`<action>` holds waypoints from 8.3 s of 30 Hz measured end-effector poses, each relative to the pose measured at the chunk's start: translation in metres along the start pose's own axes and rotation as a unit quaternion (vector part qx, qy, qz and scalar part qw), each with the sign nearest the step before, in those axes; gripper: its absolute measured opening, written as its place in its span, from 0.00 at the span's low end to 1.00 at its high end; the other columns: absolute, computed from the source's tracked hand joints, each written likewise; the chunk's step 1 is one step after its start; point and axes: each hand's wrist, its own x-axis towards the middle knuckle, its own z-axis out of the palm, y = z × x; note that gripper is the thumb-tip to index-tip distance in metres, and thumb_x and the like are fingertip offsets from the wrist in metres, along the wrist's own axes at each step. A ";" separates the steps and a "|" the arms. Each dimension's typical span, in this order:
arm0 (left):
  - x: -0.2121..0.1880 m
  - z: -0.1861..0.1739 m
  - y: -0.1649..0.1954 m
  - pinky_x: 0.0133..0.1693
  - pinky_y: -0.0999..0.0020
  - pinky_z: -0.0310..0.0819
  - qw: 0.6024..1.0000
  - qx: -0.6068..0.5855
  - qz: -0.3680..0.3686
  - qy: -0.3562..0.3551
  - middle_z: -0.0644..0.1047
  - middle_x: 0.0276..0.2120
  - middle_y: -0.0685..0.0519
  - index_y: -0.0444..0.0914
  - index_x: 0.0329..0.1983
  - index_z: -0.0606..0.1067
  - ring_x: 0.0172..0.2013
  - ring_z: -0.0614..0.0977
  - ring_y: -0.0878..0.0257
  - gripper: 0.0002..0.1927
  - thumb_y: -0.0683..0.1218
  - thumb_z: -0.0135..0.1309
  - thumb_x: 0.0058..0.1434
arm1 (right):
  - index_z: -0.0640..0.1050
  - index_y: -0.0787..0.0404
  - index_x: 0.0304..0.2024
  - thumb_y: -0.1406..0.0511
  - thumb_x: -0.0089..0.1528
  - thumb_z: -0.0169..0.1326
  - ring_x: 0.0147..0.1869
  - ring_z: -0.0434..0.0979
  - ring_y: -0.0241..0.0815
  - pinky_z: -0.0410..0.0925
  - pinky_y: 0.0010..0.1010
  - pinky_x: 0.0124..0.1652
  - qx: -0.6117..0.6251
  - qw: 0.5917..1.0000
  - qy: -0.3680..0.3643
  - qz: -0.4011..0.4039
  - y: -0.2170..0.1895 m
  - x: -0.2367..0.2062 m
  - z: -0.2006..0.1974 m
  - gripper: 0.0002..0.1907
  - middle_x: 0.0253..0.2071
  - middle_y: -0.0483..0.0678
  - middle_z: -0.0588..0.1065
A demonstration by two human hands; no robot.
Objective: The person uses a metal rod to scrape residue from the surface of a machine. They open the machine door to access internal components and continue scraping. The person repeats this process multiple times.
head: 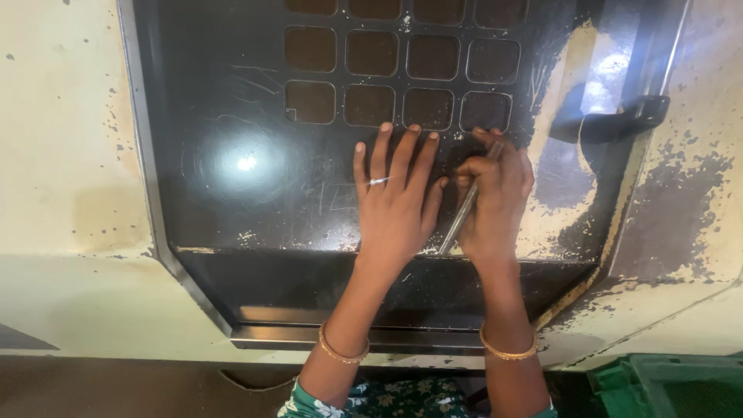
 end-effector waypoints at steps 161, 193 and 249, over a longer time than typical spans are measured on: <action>-0.003 0.001 0.003 0.73 0.38 0.42 1.000 -0.004 0.002 -0.003 0.64 0.70 0.47 0.40 0.71 0.68 0.74 0.56 0.44 0.29 0.52 0.54 0.69 | 0.71 0.58 0.45 0.74 0.64 0.53 0.77 0.63 0.56 0.50 0.54 0.71 -0.007 1.000 -0.011 0.013 0.002 -0.004 -0.002 0.10 0.67 0.55 0.70; -0.002 0.000 0.003 0.73 0.38 0.42 1.000 0.002 0.004 -0.003 0.64 0.69 0.47 0.40 0.70 0.69 0.74 0.57 0.44 0.28 0.53 0.54 0.68 | 0.70 0.59 0.45 0.76 0.62 0.53 0.78 0.62 0.57 0.49 0.57 0.72 0.003 1.000 -0.011 0.013 0.000 -0.004 -0.003 0.12 0.67 0.55 0.70; -0.004 -0.001 0.004 0.73 0.37 0.42 1.000 -0.011 0.006 -0.001 0.64 0.70 0.46 0.39 0.70 0.69 0.74 0.57 0.44 0.28 0.52 0.55 0.68 | 0.70 0.58 0.46 0.75 0.65 0.54 0.77 0.63 0.58 0.51 0.53 0.70 -0.002 1.000 -0.006 0.006 -0.002 -0.004 -0.005 0.11 0.67 0.55 0.70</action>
